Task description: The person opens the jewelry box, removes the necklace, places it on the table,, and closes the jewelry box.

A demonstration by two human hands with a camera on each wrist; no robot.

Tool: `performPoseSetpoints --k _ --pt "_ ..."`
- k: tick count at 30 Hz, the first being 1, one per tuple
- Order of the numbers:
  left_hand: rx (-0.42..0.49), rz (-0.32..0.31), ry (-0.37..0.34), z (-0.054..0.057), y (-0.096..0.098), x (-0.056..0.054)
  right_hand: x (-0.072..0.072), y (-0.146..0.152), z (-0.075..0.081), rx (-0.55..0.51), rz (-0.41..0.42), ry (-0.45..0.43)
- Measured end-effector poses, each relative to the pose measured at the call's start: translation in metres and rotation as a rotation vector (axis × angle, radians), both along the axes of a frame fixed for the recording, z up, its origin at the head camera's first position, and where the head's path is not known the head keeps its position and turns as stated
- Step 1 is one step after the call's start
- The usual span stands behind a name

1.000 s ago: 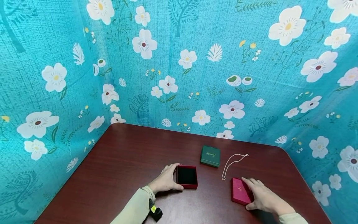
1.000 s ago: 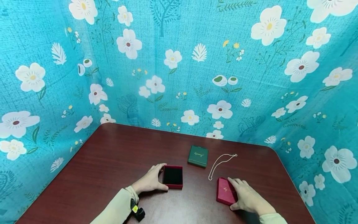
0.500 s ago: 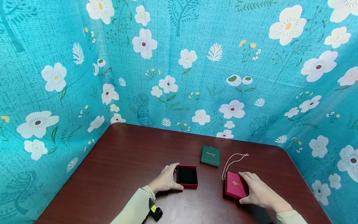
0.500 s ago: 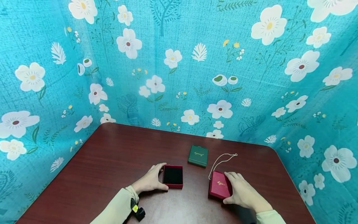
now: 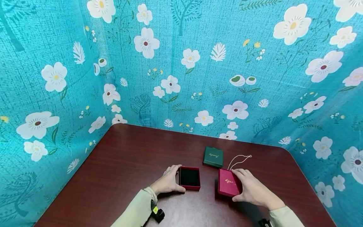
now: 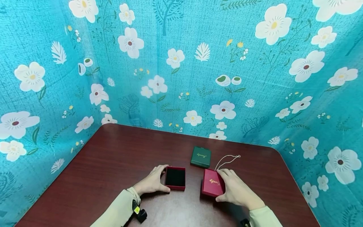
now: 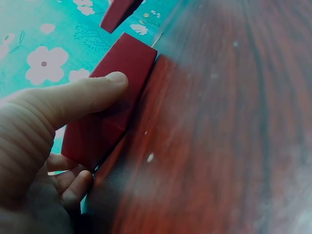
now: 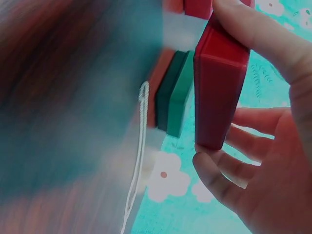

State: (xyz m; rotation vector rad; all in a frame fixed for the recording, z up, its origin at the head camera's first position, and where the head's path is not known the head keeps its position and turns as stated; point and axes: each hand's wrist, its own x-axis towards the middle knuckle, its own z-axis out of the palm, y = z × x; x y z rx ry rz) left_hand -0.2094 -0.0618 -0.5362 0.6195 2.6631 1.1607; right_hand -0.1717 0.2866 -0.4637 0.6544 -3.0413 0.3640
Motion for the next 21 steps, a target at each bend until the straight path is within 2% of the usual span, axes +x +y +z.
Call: performPoseSetpoints --k 5,11,21 --pt "0.007 -0.009 0.021 -0.001 0.0 -0.001 -0.004 -0.016 0.003 -0.019 0.001 -0.04" --pt "0.018 -0.005 0.002 -0.001 -0.001 -0.001 -0.011 -0.036 0.003 -0.045 0.025 -0.086" --pt "0.027 -0.023 0.011 0.0 -0.003 -0.001 -0.018 -0.068 0.007 -0.066 0.088 -0.074"
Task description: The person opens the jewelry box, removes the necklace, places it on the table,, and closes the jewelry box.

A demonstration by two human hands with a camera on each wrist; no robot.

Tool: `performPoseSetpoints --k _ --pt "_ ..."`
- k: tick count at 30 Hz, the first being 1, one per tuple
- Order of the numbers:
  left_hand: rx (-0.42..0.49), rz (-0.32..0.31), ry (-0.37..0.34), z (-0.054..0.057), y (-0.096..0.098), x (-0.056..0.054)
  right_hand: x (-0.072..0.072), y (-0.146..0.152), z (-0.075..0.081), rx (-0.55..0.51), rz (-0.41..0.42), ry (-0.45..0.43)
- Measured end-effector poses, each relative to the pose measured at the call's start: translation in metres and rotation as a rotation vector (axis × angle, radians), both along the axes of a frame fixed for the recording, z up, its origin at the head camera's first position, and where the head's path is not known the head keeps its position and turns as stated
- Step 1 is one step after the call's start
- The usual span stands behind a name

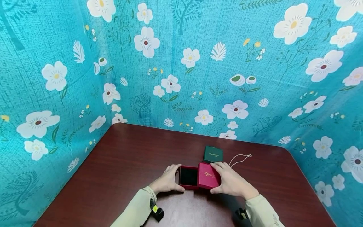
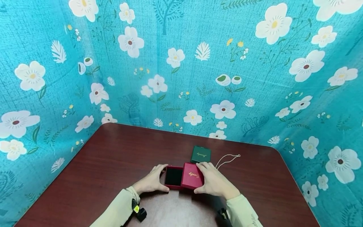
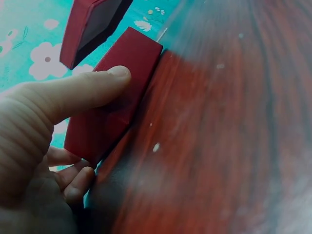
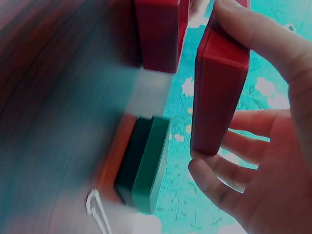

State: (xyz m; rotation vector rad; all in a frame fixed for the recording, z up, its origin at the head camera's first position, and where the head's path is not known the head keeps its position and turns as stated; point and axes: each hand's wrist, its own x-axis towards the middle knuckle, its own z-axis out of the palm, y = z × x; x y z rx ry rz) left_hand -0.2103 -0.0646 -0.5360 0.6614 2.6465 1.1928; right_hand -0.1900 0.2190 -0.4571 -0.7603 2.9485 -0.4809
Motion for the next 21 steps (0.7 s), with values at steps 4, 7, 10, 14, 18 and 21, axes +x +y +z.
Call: performPoseSetpoints --k 4,7,10,14,18,21 --pt "-0.006 -0.007 0.002 -0.001 0.0 -0.001 -0.003 -0.013 0.001 -0.003 0.028 0.006" --pt "-0.005 -0.006 0.002 -0.001 0.001 -0.001 -0.007 -0.022 0.0 0.0 0.047 -0.003" --pt "-0.001 -0.007 0.007 -0.002 0.001 -0.001 -0.01 -0.029 0.0 0.015 0.063 -0.013" --pt "0.004 -0.013 0.019 -0.002 0.001 -0.001 -0.013 -0.036 -0.001 0.026 0.083 -0.017" --pt "0.021 -0.009 0.029 -0.002 0.001 -0.001 -0.015 -0.042 -0.002 0.015 0.102 -0.023" --pt "0.019 -0.008 0.037 -0.003 0.001 -0.002 -0.016 -0.046 -0.004 0.024 0.116 -0.017"
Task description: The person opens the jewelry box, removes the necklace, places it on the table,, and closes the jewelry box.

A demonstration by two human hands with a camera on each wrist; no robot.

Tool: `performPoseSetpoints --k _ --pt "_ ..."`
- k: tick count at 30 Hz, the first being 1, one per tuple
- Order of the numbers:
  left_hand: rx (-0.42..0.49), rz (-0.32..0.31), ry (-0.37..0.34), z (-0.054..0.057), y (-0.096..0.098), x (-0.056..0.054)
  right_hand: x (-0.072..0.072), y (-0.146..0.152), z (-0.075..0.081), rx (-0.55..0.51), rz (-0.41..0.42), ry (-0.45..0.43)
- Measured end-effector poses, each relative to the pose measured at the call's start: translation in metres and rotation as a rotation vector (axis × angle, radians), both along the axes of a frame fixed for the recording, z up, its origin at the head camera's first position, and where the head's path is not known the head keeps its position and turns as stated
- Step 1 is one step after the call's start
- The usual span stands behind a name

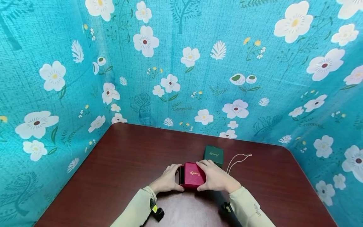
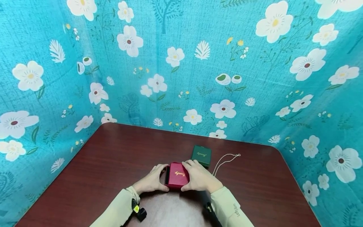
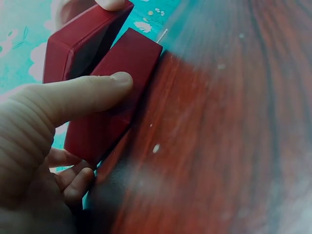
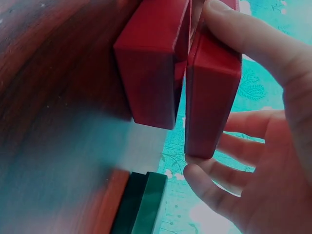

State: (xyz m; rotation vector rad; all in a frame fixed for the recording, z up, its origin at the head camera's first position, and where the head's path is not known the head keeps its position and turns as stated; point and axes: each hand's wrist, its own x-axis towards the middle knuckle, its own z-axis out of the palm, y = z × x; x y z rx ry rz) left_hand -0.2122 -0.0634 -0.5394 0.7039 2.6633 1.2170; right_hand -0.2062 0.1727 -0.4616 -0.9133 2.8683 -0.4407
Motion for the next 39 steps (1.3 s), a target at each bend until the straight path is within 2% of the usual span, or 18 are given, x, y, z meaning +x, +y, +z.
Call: performPoseSetpoints --k 9,16,29,39 --pt "-0.014 0.015 0.005 0.0 0.0 0.0 -0.003 -0.007 -0.008 0.011 0.053 0.035" --pt "-0.014 0.01 0.008 0.001 0.0 0.002 -0.005 -0.012 -0.013 0.015 0.046 0.026" --pt "-0.015 -0.016 0.046 0.003 0.0 0.003 -0.009 -0.016 -0.014 0.039 0.064 0.073" --pt "-0.033 -0.013 0.026 0.004 -0.001 0.002 -0.009 -0.021 -0.014 0.067 0.045 0.066"
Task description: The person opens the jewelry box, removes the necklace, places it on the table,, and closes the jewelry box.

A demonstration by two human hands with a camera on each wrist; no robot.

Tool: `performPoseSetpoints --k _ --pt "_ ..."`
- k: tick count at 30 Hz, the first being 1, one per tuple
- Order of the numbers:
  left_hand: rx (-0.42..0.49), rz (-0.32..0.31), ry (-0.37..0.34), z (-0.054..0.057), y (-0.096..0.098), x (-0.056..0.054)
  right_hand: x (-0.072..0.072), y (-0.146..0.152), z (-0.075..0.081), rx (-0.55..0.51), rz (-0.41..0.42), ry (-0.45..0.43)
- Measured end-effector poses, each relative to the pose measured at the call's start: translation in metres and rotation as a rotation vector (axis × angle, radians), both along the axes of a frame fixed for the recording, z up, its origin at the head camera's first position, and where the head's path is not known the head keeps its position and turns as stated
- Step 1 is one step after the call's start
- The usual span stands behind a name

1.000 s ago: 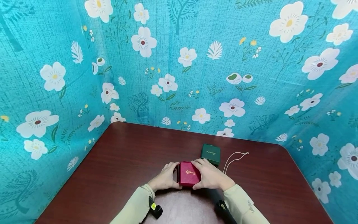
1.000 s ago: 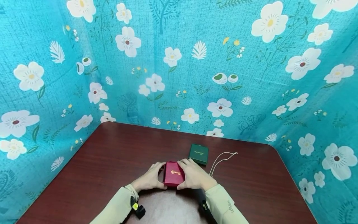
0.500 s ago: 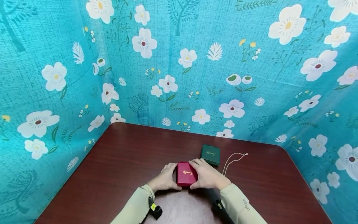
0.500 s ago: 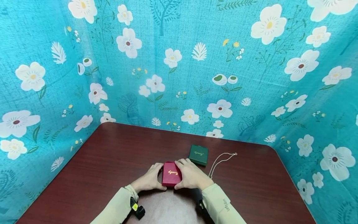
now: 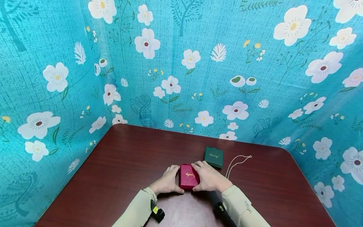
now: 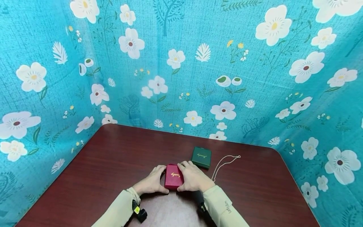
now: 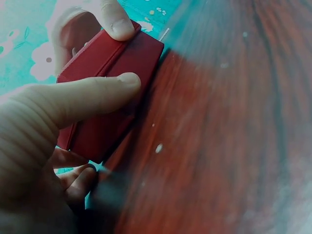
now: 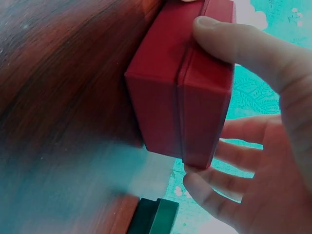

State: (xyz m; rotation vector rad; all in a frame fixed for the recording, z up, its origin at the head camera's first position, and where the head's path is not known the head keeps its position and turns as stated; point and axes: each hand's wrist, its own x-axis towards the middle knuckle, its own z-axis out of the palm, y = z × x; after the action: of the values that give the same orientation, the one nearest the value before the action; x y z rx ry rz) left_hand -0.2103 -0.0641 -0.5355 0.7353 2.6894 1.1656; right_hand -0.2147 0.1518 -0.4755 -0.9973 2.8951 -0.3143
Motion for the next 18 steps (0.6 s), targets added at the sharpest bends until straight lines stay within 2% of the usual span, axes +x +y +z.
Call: performPoseSetpoints --k 6,11,18 --pt "0.022 -0.001 -0.064 0.0015 -0.0005 0.0005 0.0024 -0.0007 0.0001 0.013 -0.012 0.012" --pt "0.045 0.006 -0.06 0.0033 -0.0005 0.0008 0.0022 -0.0014 -0.0002 0.018 -0.024 0.012" --pt "0.111 0.001 -0.113 0.0024 -0.0017 0.0001 0.0013 -0.0017 -0.0021 0.02 -0.01 0.025"
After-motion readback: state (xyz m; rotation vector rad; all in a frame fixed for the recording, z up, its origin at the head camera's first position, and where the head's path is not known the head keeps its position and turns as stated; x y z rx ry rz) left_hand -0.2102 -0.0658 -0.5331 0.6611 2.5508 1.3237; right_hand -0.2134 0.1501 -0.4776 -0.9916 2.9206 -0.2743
